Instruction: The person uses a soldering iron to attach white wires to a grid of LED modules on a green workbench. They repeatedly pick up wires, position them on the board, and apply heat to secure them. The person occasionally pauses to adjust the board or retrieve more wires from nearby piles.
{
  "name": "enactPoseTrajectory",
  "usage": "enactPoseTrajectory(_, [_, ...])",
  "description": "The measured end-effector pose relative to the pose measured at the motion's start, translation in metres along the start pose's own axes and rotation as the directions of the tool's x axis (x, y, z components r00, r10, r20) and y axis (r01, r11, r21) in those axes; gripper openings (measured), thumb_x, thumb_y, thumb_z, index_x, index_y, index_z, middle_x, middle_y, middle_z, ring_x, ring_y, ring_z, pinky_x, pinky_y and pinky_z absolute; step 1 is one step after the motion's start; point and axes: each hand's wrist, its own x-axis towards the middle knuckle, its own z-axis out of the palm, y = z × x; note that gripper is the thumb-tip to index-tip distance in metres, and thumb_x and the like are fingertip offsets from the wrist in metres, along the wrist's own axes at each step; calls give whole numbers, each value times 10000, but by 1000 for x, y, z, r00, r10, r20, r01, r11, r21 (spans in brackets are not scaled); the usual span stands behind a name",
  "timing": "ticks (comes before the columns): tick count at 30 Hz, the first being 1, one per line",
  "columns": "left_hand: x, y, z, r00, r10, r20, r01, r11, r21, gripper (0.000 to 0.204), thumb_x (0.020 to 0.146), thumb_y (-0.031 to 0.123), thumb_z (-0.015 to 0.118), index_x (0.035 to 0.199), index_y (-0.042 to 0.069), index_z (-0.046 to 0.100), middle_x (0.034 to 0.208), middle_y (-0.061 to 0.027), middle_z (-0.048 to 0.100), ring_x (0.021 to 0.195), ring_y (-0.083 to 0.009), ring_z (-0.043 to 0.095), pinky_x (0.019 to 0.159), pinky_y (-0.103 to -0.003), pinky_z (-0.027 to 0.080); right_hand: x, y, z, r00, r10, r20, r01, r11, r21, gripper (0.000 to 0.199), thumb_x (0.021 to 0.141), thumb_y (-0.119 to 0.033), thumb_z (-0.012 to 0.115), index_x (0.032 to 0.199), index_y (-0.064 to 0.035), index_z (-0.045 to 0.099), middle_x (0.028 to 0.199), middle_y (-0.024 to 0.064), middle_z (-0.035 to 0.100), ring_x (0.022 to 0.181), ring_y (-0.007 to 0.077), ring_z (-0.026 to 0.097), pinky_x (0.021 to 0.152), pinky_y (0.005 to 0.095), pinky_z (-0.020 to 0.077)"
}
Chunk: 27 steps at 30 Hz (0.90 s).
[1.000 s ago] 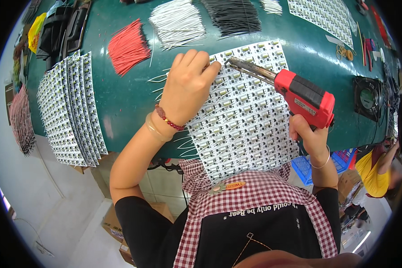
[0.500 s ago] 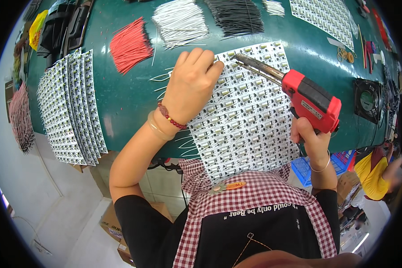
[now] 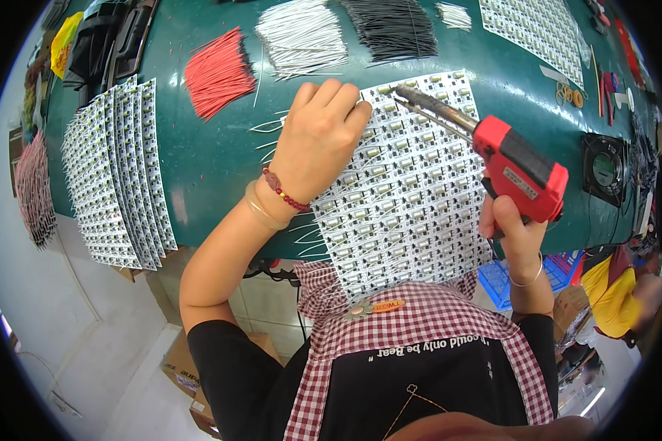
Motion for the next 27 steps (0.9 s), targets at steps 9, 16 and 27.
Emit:
enactPoseTrajectory(9, [0, 3, -4, 999, 27, 34, -31, 990, 140, 205, 700, 12, 608, 892, 64, 658, 786, -25, 516, 763, -190, 521, 686, -323, 392, 14, 4, -15, 999, 16, 51, -18, 999, 44, 464, 914, -284, 624, 1192, 73, 521, 551, 50, 514, 412, 104, 471, 422, 238, 402])
enactPoseTrajectory(16, [-1, 4, -7, 994, -105, 21, 99, 979, 179, 135, 721, 58, 596, 852, 39, 624, 797, -46, 504, 786, -196, 514, 680, -322, 399, 25, 0, -19, 987, 89, 131, -109, 981, 160, 124, 888, -116, 663, 879, -8, 603, 631, 28, 591, 498, 91, 555, 435, 223, 405])
enactPoseTrajectory(27, [1, 3, 3, 990, -117, -84, 123, 990, 63, 193, 691, 4, 623, 879, 39, 651, 757, -51, 483, 722, -213, 511, 613, -324, 420, 37, 6, -12, 973, 167, 159, -188, 974, 127, 153, 884, -146, 671, 911, -12, 601, 649, 12, 589, 493, 76, 541, 428, 218, 399])
